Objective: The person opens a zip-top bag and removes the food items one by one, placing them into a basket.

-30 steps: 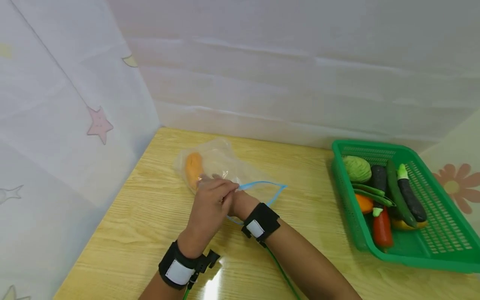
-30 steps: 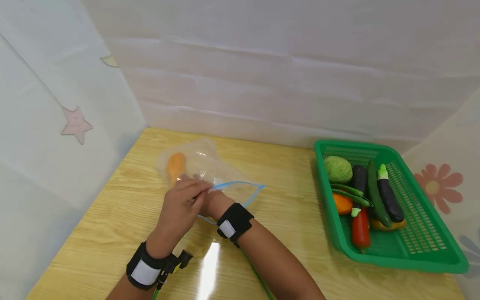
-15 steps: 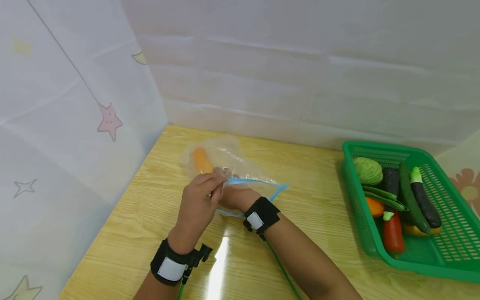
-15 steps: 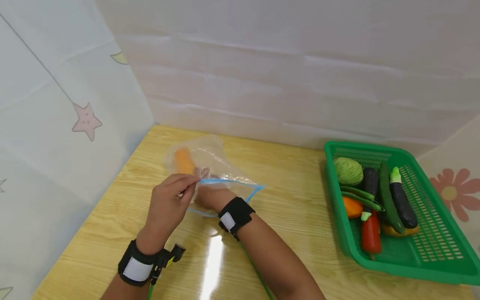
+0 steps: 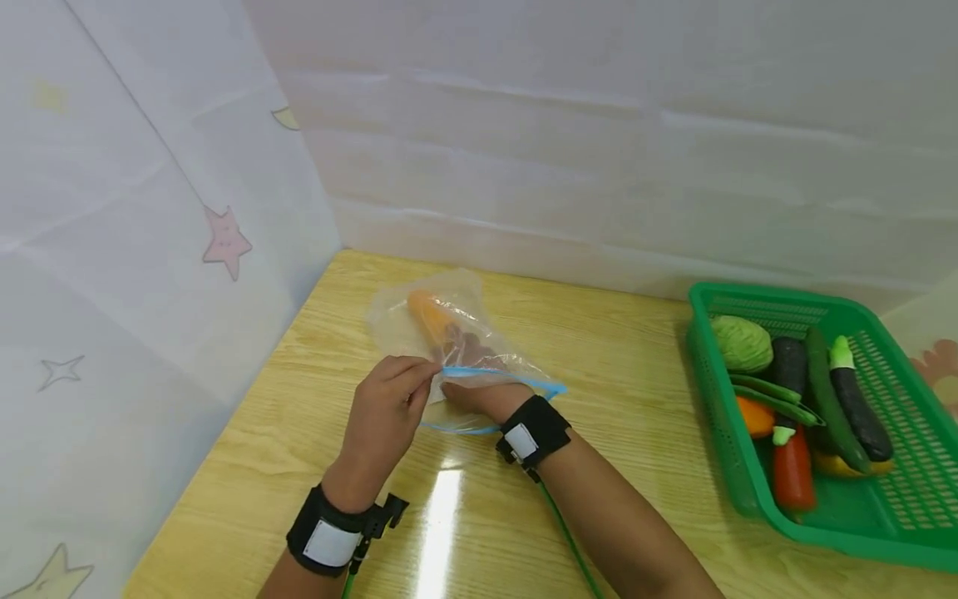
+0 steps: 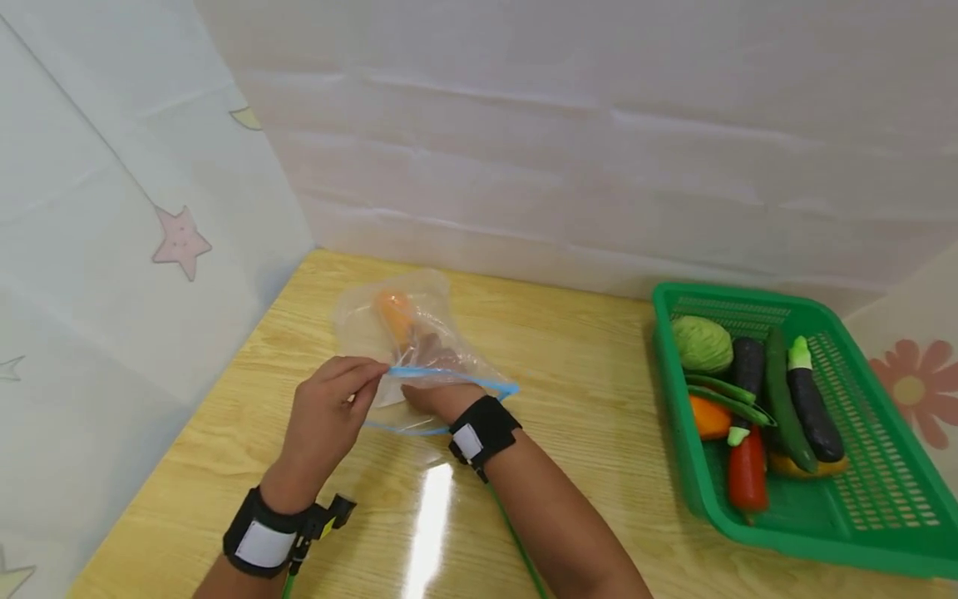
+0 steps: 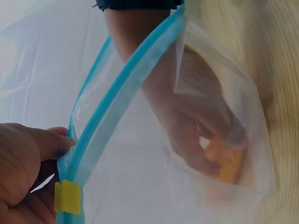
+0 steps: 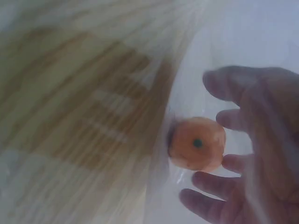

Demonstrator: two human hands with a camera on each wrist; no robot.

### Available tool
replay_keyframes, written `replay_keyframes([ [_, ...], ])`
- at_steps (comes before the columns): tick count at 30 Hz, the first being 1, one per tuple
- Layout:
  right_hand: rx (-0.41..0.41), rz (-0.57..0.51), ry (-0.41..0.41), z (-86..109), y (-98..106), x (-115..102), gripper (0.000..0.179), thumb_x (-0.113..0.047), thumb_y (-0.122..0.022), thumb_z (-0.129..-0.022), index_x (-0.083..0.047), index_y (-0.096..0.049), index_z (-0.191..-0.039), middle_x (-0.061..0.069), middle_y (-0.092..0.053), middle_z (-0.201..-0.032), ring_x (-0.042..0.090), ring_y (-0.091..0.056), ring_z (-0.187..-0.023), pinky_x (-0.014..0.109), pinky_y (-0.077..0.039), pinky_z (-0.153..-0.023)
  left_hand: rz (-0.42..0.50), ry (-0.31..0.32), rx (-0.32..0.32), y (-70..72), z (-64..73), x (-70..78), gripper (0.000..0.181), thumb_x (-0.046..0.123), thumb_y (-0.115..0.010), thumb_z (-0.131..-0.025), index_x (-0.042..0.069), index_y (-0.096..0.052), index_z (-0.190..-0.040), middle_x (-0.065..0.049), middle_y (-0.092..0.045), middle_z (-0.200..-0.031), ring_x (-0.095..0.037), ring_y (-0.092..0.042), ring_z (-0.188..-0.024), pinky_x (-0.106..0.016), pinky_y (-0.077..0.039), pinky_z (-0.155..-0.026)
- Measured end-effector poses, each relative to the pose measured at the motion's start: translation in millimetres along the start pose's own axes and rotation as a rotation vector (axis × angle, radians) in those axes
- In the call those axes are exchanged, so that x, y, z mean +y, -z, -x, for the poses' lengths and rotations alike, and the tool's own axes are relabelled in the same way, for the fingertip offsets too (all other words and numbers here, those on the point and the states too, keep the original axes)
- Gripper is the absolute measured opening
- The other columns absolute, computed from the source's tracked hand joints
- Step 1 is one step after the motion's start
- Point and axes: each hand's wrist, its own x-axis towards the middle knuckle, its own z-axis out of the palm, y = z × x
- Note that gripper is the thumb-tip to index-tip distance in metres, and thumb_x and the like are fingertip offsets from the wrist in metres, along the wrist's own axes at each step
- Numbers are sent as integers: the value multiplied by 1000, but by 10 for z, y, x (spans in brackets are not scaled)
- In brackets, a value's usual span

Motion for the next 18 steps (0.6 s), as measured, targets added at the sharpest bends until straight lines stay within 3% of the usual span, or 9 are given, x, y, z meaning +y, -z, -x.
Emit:
replay_keyframes([
  [1, 60, -97, -35, -9, -5, 18, 48, -28, -48, -104, 1, -48, -143, 24, -33, -154, 38, -43, -132, 41, -42, -106, 5, -2, 1, 1, 4, -4, 23, -12, -77, -80, 1, -77, -98, -7, -71, -95, -24, -65, -88, -32, -57, -71],
  [4, 207, -46, -61, -42, -28, 63, 33, -23, -47, -104, -1, -62, -122, 24, -50, -134, 37, -59, -107, 42, -54, -85, 34, -14, 6, -2, 3, -5, 24, -12, -76, -80, 2, -77, -98, -7, -70, -96, -23, -65, -89, -31, -57, -71],
  [7, 246, -11, -51, -47, -50, 95, 28, -24, -45, -105, -5, -63, -115, 20, -54, -126, 35, -59, -105, 42, -53, -86, 55, -22, 2, -23, -3, 4, 23, -12, -75, -81, 2, -77, -99, -6, -70, -97, -22, -65, -89, -30, -56, -71],
  [11, 165, -33, -36, -8, -66, 119, 46, -29, -49, -103, 1, -51, -139, 20, -44, -148, 35, -44, -134, 41, -40, -108, 58, -14, -11, -69, -10, -4, 21, -10, -75, -82, 3, -78, -99, -6, -71, -96, -22, -64, -89, -28, -56, -70],
  [14, 196, -63, -44, 17, -96, 137, 45, -26, -48, -104, 2, -49, -139, 21, -45, -147, 33, -50, -128, 39, -43, -105, 58, 9, -11, -96, -20, -34, 20, -9, -75, -83, 4, -78, -97, -6, -71, -95, -21, -65, -86, -29, -56, -68],
  [18, 374, -76, -34, 22, -184, 176, 23, -22, -47, -106, -5, -59, -115, 15, -59, -115, 25, -59, -96, 34, -50, -85, 77, 62, -10, -112, -32, -74, 18, -8, -74, -85, 3, -78, -97, -7, -72, -94, -23, -66, -84, -31, -55, -63],
])
